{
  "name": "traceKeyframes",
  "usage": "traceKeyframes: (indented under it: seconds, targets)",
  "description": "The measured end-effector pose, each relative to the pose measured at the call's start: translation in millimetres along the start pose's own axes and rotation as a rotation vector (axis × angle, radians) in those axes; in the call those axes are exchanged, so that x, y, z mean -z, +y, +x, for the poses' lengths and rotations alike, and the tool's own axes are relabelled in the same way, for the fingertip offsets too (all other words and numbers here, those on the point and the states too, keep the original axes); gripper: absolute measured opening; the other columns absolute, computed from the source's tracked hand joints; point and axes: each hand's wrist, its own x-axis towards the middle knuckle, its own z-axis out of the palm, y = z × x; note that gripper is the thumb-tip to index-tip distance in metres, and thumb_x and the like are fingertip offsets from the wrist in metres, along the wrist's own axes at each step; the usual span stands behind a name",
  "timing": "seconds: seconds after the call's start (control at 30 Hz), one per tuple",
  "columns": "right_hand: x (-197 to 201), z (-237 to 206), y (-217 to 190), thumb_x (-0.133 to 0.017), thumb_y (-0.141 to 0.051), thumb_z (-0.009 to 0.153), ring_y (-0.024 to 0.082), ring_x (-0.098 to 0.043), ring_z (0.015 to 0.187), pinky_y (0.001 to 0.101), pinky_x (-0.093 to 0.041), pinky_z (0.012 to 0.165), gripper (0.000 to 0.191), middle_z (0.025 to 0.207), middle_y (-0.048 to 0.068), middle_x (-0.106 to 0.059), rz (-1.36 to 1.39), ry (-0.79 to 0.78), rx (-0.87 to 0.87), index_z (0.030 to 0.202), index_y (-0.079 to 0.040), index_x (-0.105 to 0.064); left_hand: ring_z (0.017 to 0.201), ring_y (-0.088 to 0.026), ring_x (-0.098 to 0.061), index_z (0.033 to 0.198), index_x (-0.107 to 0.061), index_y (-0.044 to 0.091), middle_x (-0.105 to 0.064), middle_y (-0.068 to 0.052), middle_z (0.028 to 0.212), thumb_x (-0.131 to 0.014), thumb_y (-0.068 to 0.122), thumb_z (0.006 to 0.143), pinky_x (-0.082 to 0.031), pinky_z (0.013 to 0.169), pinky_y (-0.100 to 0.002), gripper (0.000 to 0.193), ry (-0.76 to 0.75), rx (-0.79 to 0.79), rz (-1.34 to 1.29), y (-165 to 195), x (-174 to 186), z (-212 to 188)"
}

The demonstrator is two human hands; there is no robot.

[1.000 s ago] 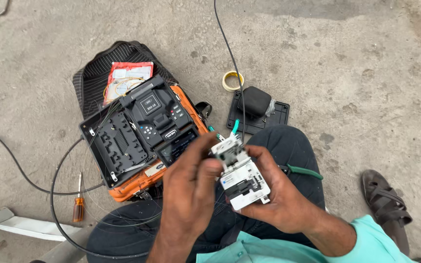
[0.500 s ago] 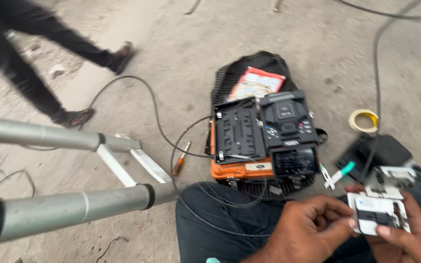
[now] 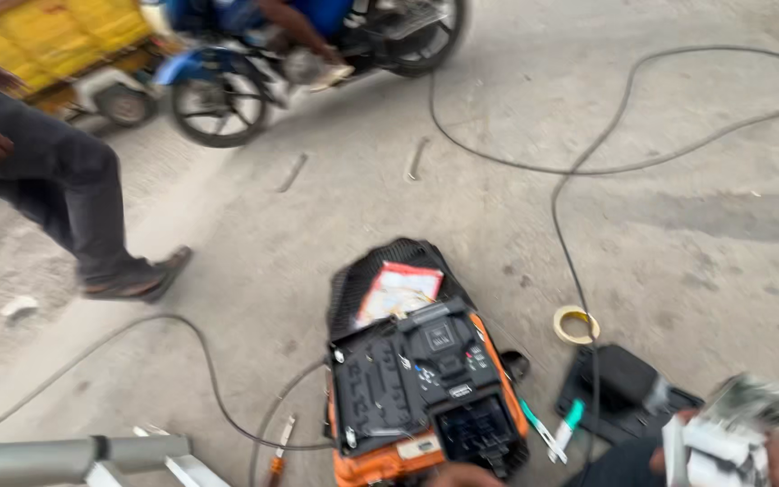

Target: The person sits on the ground and splices a fiber optic cable. They strip the cable jacket, place the fiber into a fusion splicer, operate the splicer, handle a fiber cleaver, and arrange the stripped fiber strands and protective sleeves in the splice tray.

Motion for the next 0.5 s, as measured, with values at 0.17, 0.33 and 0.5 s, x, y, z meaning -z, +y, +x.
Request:
traceKeyframes:
  seconds: [0.17,0.33,0.5]
  targets:
    - [57.8,-9.2,-5.4,-0.071,-0.018,0.073,0.039,-0.068,0.114,0.0515,-0.055,0.092,0.081,0.135,0.029,-0.063,-0.148,0.203,-0.049,0.149,-0.003,-0.046,0.07,-0.004,-0.061,0.096,-0.073,-0.001,-0.071,0.001,0.08,-0.073,0.003,0.088,-0.048,0.065,-0.02,0.009,0.21,0.088,-0.092,23.3,64.6,-53.5]
    - [82.1,-3.9,31.7,-0.07,-0.023,0.075,0.039,-0.067,0.115,0.0506,-0.055,0.093,0.079,0.136,0.027,-0.062,-0.311,0.33,-0.161,0.148,-0.003,-0.048,0.069,-0.003,-0.056,0.099,-0.074,-0.003,-0.067,0.001,0.079,-0.072,0.006,0.092,-0.044,0.062,-0.019,0.012,0.264,0.125,0.021,44.5,86.3,-16.7]
    - [102.3,11.1,60.8,-0.07,-0.028,0.076,0.038,-0.066,0.117,0.0497,-0.054,0.093,0.077,0.136,0.025,-0.062,-0.54,0.429,-0.234,0.146,-0.003,-0.051,0.069,-0.002,-0.054,0.101,-0.071,-0.001,-0.066,0.002,0.08,-0.07,0.008,0.094,-0.044,0.059,-0.019,0.012,0.202,0.115,0.043,50.9,92.5,30.1]
